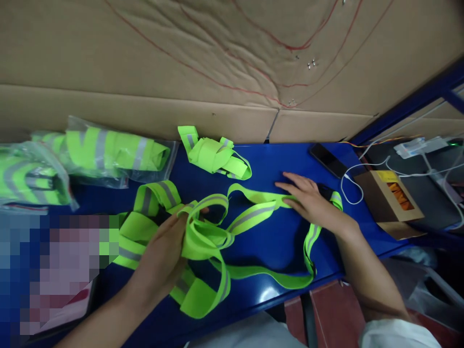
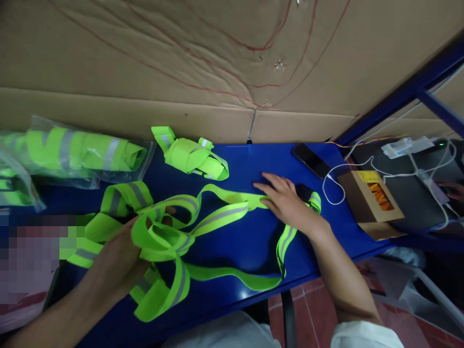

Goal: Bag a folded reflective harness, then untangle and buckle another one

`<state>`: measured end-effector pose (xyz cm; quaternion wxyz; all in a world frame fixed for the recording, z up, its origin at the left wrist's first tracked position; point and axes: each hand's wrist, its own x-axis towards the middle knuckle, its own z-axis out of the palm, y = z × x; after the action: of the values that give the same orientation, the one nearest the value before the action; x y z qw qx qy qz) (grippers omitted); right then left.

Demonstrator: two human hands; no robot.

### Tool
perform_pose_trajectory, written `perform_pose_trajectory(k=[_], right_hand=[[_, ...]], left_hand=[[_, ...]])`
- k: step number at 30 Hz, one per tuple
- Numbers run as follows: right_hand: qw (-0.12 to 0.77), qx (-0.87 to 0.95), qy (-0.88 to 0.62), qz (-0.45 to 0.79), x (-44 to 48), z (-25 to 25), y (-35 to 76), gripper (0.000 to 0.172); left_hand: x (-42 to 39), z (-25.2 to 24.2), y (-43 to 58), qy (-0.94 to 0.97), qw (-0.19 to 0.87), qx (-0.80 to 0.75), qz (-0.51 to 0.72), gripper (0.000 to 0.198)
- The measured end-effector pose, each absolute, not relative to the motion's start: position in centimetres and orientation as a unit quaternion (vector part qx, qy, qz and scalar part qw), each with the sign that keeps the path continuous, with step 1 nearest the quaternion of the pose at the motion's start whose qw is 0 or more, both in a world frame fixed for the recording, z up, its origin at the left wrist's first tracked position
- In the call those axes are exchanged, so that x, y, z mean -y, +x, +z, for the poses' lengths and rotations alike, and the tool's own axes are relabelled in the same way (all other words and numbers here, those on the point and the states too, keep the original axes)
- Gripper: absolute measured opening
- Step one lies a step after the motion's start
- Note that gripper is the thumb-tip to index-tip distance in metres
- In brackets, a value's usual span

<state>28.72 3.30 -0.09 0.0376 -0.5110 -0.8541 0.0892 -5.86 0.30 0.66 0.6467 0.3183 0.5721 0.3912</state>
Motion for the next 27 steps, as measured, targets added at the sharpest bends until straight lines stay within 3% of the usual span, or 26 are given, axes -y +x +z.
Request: perform_pose_trajectory(k=[3,7,12,17,22,25,27], right_hand=[[0.057,0.814,-0.575,0.058,-4.8,-0.8,31.3,0.046],[0.115,0.777,-0.618,0.014,-6.7,-2.3,33.9,0.043],[0.183,0.766,-0.616,-0.013,-8.1,-3.5,34.8,0.035],[0.241,0.775,-0.583,-0.04,-7.1,-1.4,32.4,0.027],[0.32,0.814,-0.472,0.11,-2.9,1.9,27.5,0.016],[0.326,0.841,-0.379,0.21,-0.6,2.8,25.1,0.019],[0.293,0.854,-0.356,0.24,0.2,2.8,24.1,0.032]], left_hand=[[0.0,0.9,-5.5,0.257,0.697,-0.573,0.348,0.046],[0.7,1.4,-5.4,0.327,0.732,-0.537,0.262,0.061],[1.4,0.6,-5.7,0.46,0.69,-0.54,0.143,0.05],[1.8,0.2,-5.8,0.524,0.651,-0.529,0.146,0.035],[1.4,1.4,-6.1,0.398,0.789,-0.434,0.174,0.041],[0.9,1.8,-6.4,0.319,0.867,-0.309,0.226,0.044],[0.6,1.7,-6.5,0.299,0.878,-0.285,0.242,0.044]])
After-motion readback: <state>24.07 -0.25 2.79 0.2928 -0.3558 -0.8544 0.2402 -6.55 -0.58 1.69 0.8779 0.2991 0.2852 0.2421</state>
